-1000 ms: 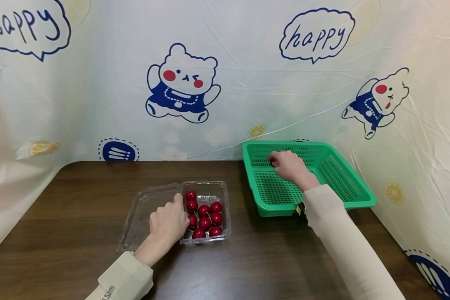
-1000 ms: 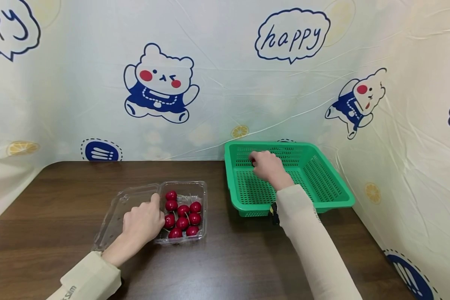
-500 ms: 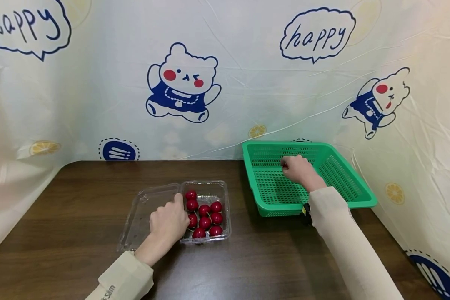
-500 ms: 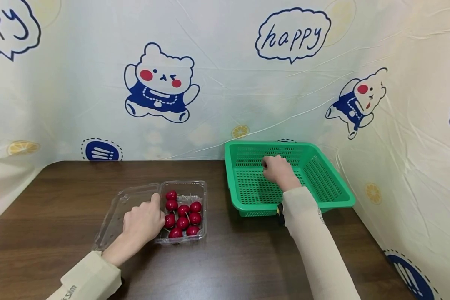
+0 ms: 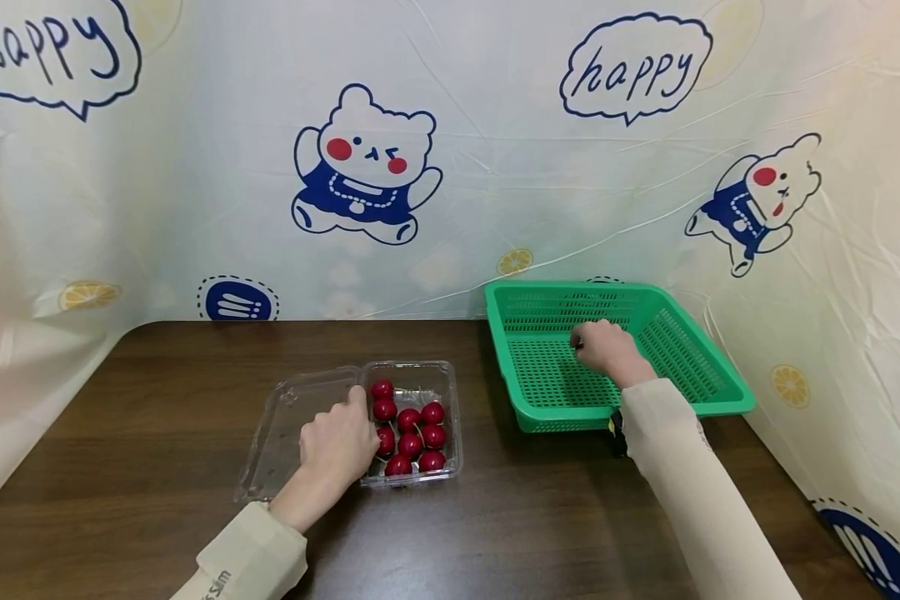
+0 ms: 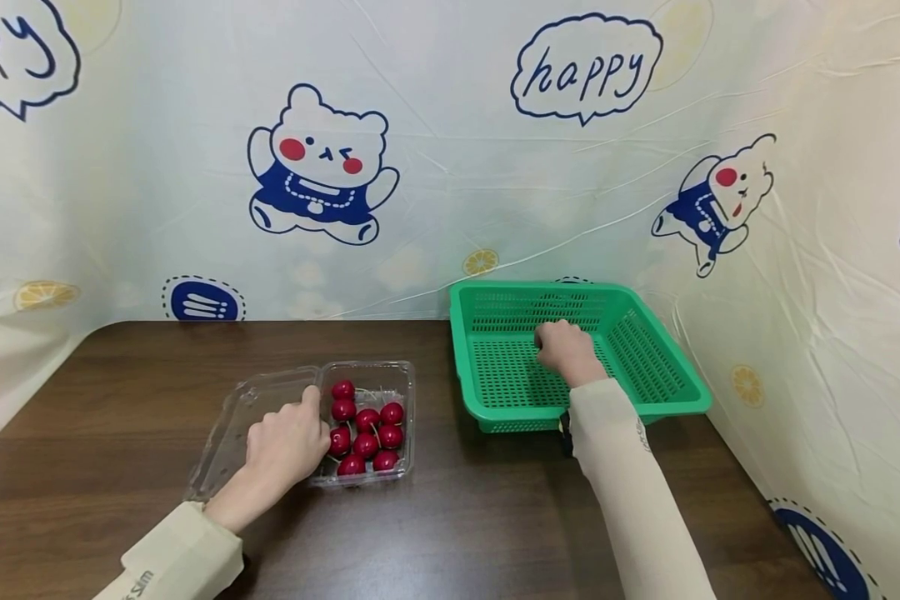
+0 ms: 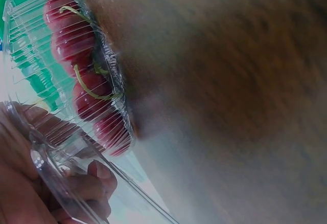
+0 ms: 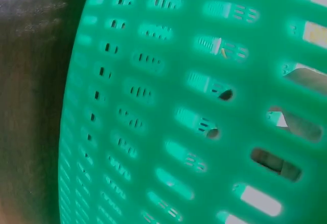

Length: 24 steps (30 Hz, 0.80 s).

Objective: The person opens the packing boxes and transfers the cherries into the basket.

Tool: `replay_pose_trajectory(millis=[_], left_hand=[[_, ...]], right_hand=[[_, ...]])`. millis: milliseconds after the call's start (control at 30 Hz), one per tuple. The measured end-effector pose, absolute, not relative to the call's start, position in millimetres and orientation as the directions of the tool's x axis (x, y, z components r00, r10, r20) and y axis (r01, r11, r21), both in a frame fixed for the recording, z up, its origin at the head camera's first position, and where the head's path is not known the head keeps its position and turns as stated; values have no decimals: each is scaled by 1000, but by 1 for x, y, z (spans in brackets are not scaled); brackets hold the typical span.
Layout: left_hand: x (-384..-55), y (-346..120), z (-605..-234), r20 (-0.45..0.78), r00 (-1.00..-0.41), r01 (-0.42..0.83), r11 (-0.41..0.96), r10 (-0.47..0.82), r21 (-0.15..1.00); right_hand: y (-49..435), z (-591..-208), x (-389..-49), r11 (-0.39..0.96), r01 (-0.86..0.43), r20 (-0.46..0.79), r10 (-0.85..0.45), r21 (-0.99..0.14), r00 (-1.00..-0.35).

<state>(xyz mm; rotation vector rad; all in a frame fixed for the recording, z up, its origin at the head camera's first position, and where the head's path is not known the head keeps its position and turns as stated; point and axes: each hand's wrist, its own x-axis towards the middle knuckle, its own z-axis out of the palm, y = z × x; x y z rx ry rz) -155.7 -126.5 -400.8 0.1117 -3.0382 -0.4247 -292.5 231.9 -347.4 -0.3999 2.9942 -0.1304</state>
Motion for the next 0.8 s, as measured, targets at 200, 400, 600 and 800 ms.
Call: replay_pose_trajectory(millis=[200,400,600,800], left_hand=[[-155,-127,-401,61,-994,-65,958,-85,279],[-156,-127,-401,63,-995,-62,959,-82,278],[-156,-127,-401,65,-994,-62,960,-83,273],[-155,-128,-402,79,-994,-54,962,-78,269]], right_hand=[[231,-350,-291,964,-254,-122,-262,-72,-957],[233,-353,-292,965,-251,-144,-259,-71,-955],[234,-357,-293,962,-260,-144,-270,-82,-952],[233,-359,-292,967,-247,-160,-254,-62,-954]])
